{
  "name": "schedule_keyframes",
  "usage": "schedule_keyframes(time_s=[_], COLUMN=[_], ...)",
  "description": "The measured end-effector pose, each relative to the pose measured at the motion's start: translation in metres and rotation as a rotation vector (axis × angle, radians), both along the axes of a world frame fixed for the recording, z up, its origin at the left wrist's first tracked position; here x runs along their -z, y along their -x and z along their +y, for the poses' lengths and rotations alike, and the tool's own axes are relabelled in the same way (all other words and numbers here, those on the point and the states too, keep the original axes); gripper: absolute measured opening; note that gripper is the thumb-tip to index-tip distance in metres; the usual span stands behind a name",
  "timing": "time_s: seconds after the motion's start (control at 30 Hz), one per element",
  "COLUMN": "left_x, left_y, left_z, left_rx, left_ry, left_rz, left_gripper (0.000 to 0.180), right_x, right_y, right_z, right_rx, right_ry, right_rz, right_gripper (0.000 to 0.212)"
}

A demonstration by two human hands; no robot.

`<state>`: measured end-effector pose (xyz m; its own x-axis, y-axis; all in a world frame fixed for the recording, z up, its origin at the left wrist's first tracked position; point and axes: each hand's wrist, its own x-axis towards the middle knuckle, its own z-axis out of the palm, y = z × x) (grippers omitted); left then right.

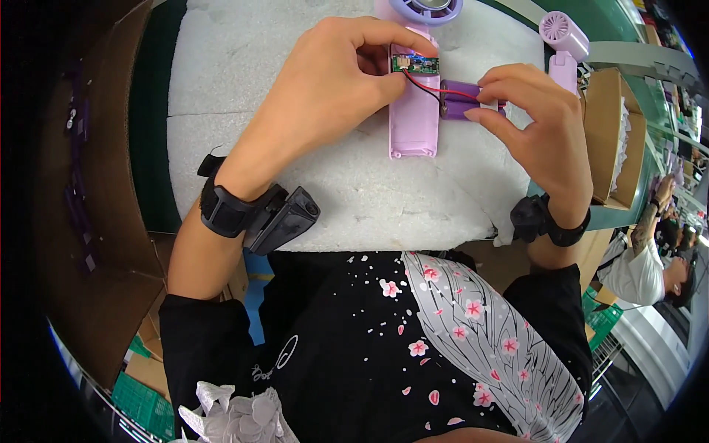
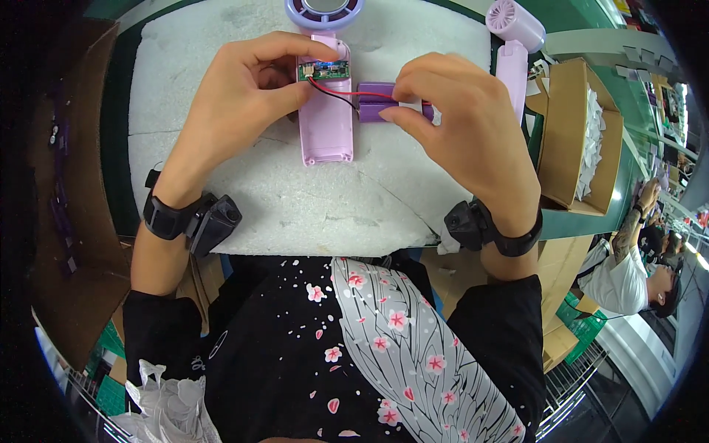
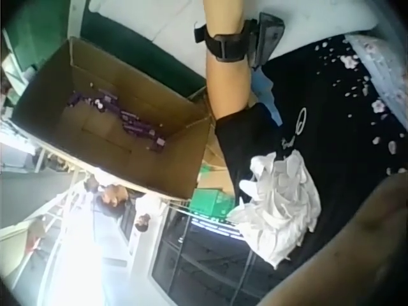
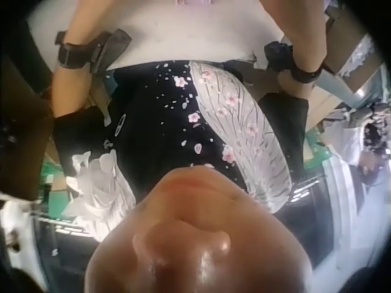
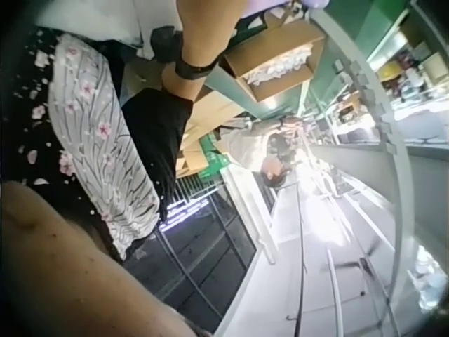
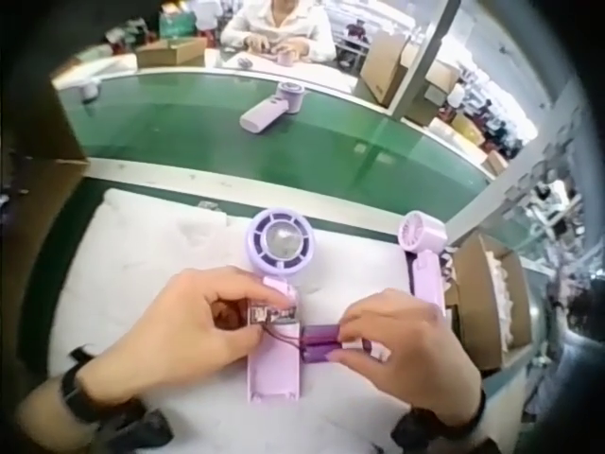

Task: Assembling small handheld portable fans by installing components like motors, batteries, and circuit boards into plastic housings.

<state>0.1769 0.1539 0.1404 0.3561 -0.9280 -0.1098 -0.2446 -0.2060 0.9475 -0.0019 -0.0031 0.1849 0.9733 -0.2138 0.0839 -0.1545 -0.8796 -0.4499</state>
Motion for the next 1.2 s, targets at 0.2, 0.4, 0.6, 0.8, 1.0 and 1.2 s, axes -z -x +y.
schedule_keyframes(time_s=[0.2, 0.4, 0.6, 0.8, 1.0, 1.2], left_x=[-0.002, 0.000, 0.000, -0.002, -0.002, 0.001], left_y=[-0.003, -0.002, 0.002, 0.000, 0.001, 0.002], left_z=[0.002, 0.002, -0.001, 0.000, 0.001, 0.000], left_rx=[0.047, 0.024, -0.008, 0.007, -0.011, -0.028], left_ry=[0.044, 0.044, 0.058, 0.033, 0.003, 0.034], left_rz=[0.021, 0.043, -0.036, -0.066, -0.004, -0.022], left_gripper=[0.036, 0.037, 0.038, 0.038, 0.037, 0.036], right_x=[-0.001, -0.008, -0.004, -0.002, -0.004, -0.004], right_y=[0.008, 0.008, 0.006, 0.007, 0.009, 0.008], right_z=[0.007, 0.018, 0.021, 0.013, 0.006, 0.006], right_rx=[0.079, 0.049, 0.017, 0.051, 0.071, 0.058], right_ry=[0.020, 0.194, 0.252, 0.198, 0.035, 0.040], right_rz=[-0.029, -0.020, -0.022, -0.019, -0.010, -0.006], right_gripper=[0.013, 0.012, 0.009, 0.009, 0.006, 0.004])
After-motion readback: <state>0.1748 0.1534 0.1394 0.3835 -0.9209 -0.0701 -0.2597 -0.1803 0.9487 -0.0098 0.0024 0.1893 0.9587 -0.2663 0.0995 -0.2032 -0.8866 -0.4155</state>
